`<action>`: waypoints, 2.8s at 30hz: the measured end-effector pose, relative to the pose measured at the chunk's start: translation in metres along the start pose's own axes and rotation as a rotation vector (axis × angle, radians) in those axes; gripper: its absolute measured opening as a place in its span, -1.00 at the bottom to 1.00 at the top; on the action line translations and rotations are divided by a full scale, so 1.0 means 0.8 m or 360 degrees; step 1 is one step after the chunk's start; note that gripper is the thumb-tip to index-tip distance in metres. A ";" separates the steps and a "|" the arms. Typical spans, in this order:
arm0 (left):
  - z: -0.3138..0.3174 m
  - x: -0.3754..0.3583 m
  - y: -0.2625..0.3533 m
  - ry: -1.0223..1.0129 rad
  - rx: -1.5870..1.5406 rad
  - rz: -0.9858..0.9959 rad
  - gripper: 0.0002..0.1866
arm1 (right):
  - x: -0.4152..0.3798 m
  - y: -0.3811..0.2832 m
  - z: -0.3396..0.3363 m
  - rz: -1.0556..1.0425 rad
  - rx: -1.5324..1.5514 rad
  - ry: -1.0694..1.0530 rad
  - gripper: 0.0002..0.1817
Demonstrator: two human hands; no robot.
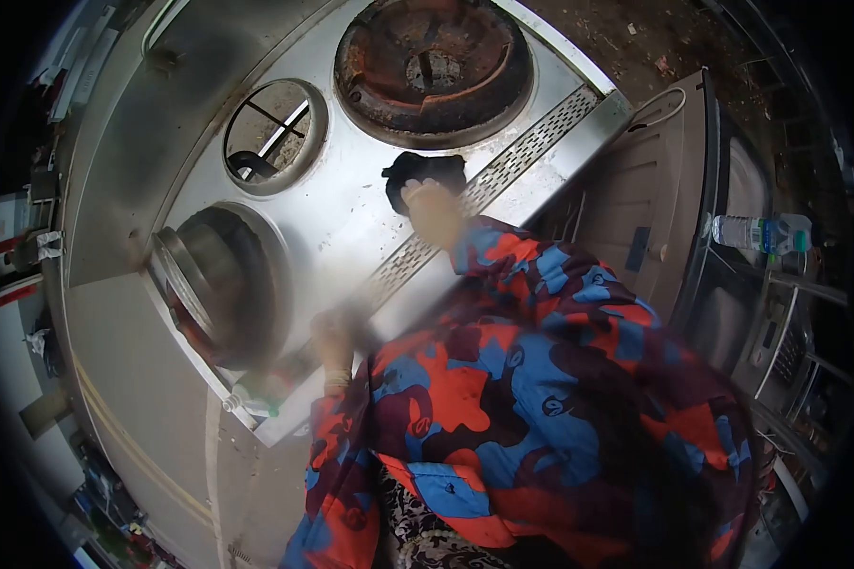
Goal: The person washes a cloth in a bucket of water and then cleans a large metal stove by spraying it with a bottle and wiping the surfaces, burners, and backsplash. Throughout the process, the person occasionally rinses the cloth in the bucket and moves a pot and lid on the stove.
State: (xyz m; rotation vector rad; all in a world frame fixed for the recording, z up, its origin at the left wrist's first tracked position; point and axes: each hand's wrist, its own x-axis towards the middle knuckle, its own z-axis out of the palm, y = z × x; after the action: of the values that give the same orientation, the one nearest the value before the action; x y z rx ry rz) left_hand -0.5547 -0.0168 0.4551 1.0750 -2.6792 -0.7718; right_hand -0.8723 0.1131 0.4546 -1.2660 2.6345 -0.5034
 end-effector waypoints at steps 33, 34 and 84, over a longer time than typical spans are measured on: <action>-0.056 -0.260 -0.025 0.0448 -0.0153 -0.0393 -0.85 | 0.134 -0.118 0.036 -0.0533 0.0466 -0.0349 -0.52; -0.054 -0.273 -0.023 0.0472 -0.0059 -0.0392 -0.85 | 0.146 -0.111 0.048 -0.0448 0.0302 -0.0269 -0.50; -0.102 -0.374 -0.224 0.0104 -0.0409 -0.0844 -0.81 | -0.221 -0.367 0.080 -0.1461 -0.0271 -0.0543 -0.40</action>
State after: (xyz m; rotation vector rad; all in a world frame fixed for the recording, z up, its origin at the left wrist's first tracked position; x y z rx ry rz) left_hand -0.2019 0.0444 0.4466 1.7206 -2.1716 -1.1000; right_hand -0.5305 0.0663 0.5073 -2.3421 1.7317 -0.1335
